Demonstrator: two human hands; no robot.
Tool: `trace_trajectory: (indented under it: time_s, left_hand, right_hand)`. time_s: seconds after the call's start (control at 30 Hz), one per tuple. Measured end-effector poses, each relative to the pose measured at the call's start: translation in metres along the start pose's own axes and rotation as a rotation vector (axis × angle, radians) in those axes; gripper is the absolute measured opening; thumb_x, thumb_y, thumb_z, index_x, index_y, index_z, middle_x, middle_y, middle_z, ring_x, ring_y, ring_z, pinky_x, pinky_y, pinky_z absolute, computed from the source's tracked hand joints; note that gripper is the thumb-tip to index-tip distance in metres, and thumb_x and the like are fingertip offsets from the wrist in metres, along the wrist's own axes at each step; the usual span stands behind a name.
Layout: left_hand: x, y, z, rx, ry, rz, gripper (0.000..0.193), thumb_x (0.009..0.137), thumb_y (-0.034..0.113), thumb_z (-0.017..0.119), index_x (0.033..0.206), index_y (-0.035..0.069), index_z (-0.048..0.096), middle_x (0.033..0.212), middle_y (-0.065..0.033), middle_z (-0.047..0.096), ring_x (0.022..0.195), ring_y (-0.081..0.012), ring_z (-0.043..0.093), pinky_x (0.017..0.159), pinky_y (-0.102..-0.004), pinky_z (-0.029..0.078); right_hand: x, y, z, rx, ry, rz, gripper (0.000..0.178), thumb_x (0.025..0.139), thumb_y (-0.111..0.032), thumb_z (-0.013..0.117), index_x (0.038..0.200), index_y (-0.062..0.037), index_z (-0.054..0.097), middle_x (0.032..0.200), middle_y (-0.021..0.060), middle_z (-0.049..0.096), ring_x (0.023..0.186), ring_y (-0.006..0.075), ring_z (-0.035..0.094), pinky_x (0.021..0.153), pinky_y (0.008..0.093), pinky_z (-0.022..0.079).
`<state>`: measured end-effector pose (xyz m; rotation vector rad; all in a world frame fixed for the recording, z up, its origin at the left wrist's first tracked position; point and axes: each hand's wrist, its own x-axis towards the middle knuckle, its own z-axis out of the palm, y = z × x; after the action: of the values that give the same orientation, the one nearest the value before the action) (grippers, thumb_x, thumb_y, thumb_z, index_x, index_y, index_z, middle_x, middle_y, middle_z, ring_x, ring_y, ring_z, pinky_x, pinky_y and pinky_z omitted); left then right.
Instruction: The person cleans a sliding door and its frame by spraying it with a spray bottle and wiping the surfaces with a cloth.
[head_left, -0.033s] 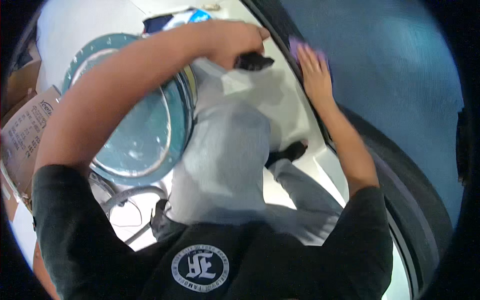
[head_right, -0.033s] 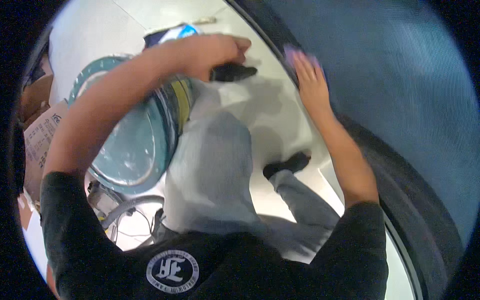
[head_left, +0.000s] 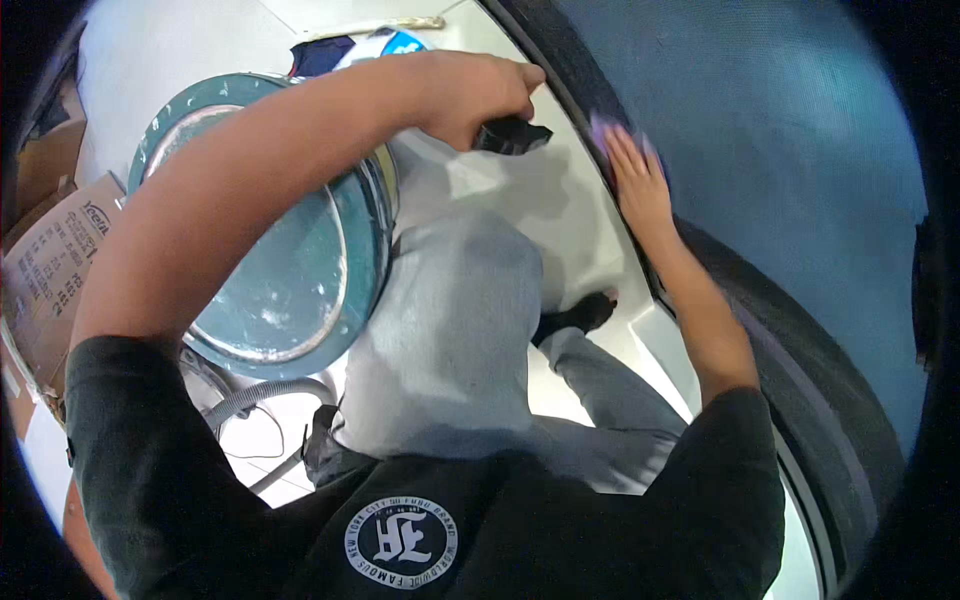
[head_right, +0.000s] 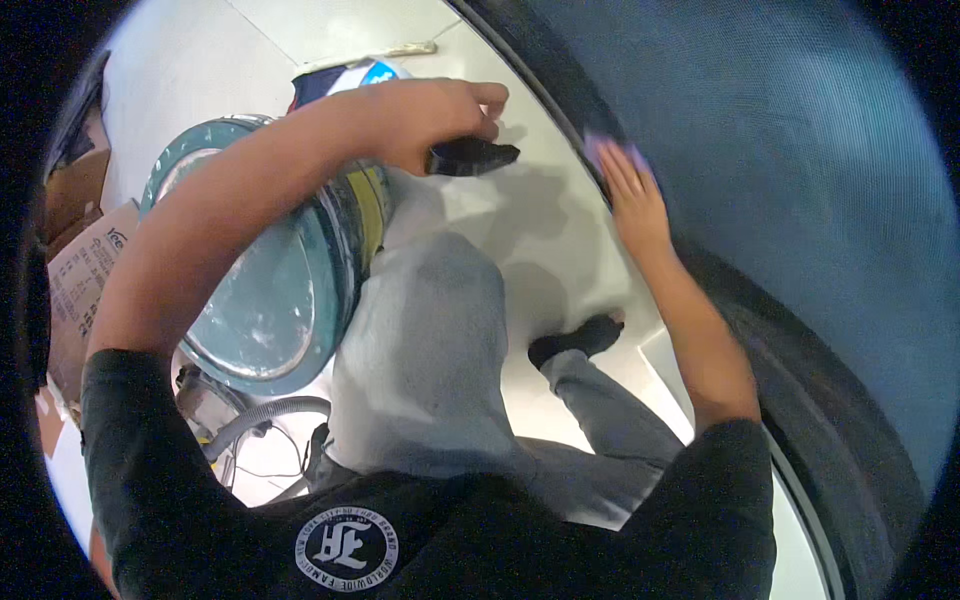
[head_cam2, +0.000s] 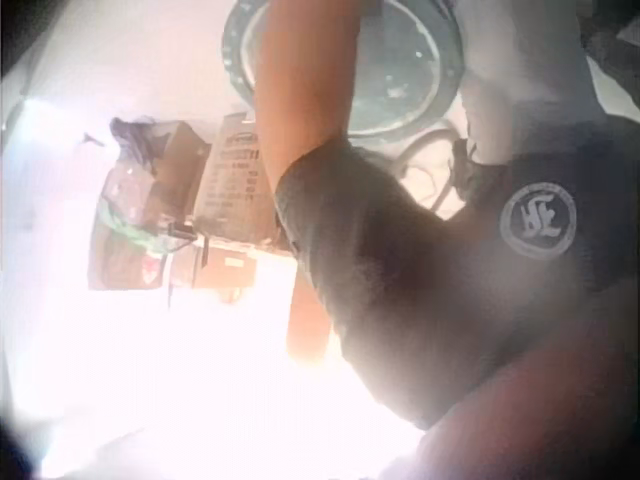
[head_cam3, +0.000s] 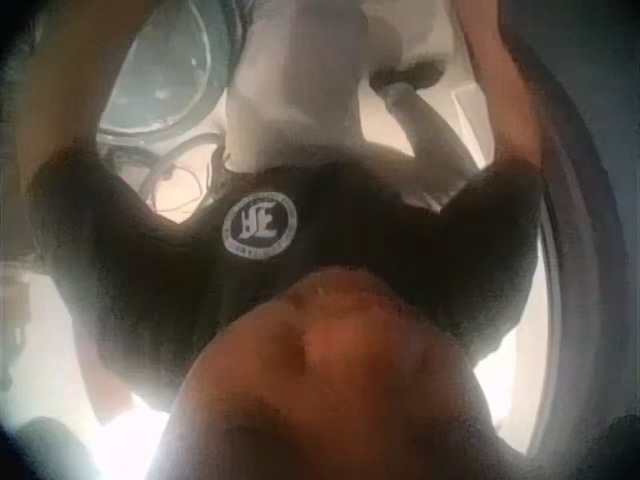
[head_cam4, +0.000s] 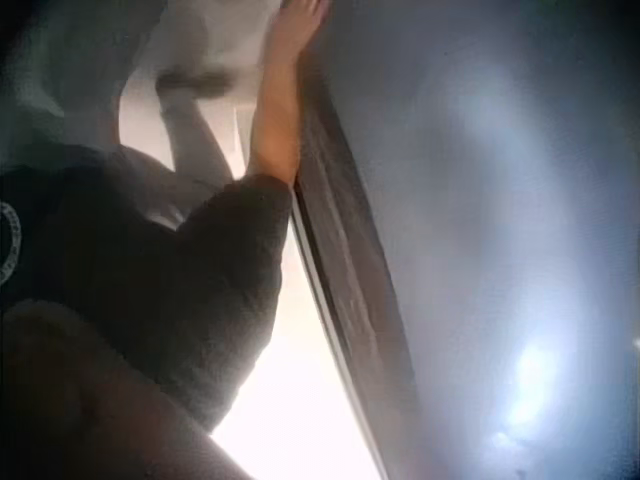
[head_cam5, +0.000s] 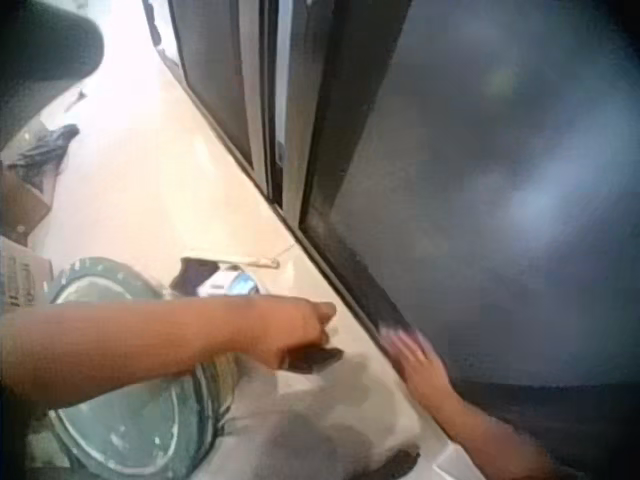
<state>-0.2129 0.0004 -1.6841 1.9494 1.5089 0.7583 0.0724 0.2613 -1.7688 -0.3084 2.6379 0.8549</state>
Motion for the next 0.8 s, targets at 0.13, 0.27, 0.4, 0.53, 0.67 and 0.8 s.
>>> trace_trajectory:
  time_s: [0.13,0.27,0.4,0.53,0.67,0.8]
  left_hand:
    - [0.015,0.014,-0.007,0.009,-0.035,-0.031,0.015,0.071,0.008,0.072,0.08,-0.001,0.063,0.092,-0.0183,0.053,0.087,-0.0415,0.06,0.074,-0.0479,0.047]
    - [0.01,0.01,-0.003,0.125,-0.122,-0.16,0.013,0.072,0.008,0.07,0.082,0.0,0.067,0.096,-0.0194,0.055,0.093,-0.0414,0.062,0.083,-0.0473,0.051]
    - [0.013,-0.004,-0.032,0.366,0.054,-0.423,0.018,0.071,0.008,0.07,0.087,0.0,0.07,0.105,-0.0223,0.063,0.098,-0.0422,0.065,0.089,-0.0491,0.054]
    - [-0.01,-0.013,-0.058,0.487,0.115,-0.902,0.019,0.086,0.011,0.062,0.091,-0.001,0.076,0.1,-0.0186,0.074,0.096,-0.0329,0.069,0.088,-0.0412,0.054]
    - [-0.02,-0.041,-0.041,0.622,0.294,-0.991,0.016,0.082,0.014,0.066,0.084,0.002,0.077,0.097,-0.0236,0.073,0.097,-0.0364,0.07,0.09,-0.0437,0.056]
    - [-0.025,-0.054,-0.036,0.607,0.392,-0.952,0.017,0.072,0.009,0.07,0.087,0.001,0.071,0.09,-0.0198,0.068,0.097,-0.0402,0.067,0.088,-0.0472,0.055]
  right_hand:
    - [-0.148,0.01,0.026,-0.025,-0.345,-0.187,0.066,0.1,-0.027,0.044,0.161,-0.0059,0.031,0.173,0.0032,0.014,0.159,0.019,0.008,0.129,0.0405,0.008]
    - [-0.199,0.017,0.028,-0.015,-0.32,-0.222,0.065,0.099,-0.024,0.044,0.16,-0.0055,0.032,0.172,0.0027,0.017,0.159,0.0194,0.013,0.128,0.0417,0.013]
    - [-0.098,0.012,0.017,0.188,-0.158,-0.154,0.06,0.098,-0.024,0.05,0.153,-0.0016,0.043,0.169,0.008,0.025,0.158,0.0219,0.018,0.128,0.0432,0.015]
    - [0.128,0.024,-0.058,0.218,0.4,-0.054,0.055,0.096,-0.02,0.05,0.145,0.004,0.051,0.162,0.0088,0.04,0.153,0.0228,0.031,0.127,0.0443,0.02]
    - [0.242,0.03,-0.109,-0.002,0.502,0.117,0.052,0.094,-0.02,0.048,0.141,0.0005,0.057,0.16,0.0081,0.044,0.152,0.0208,0.03,0.127,0.0444,0.018]
    - [0.218,0.029,-0.037,-0.038,0.441,-0.088,0.055,0.094,-0.027,0.05,0.142,-0.0013,0.056,0.155,0.0081,0.049,0.147,0.0222,0.038,0.123,0.0461,0.023]
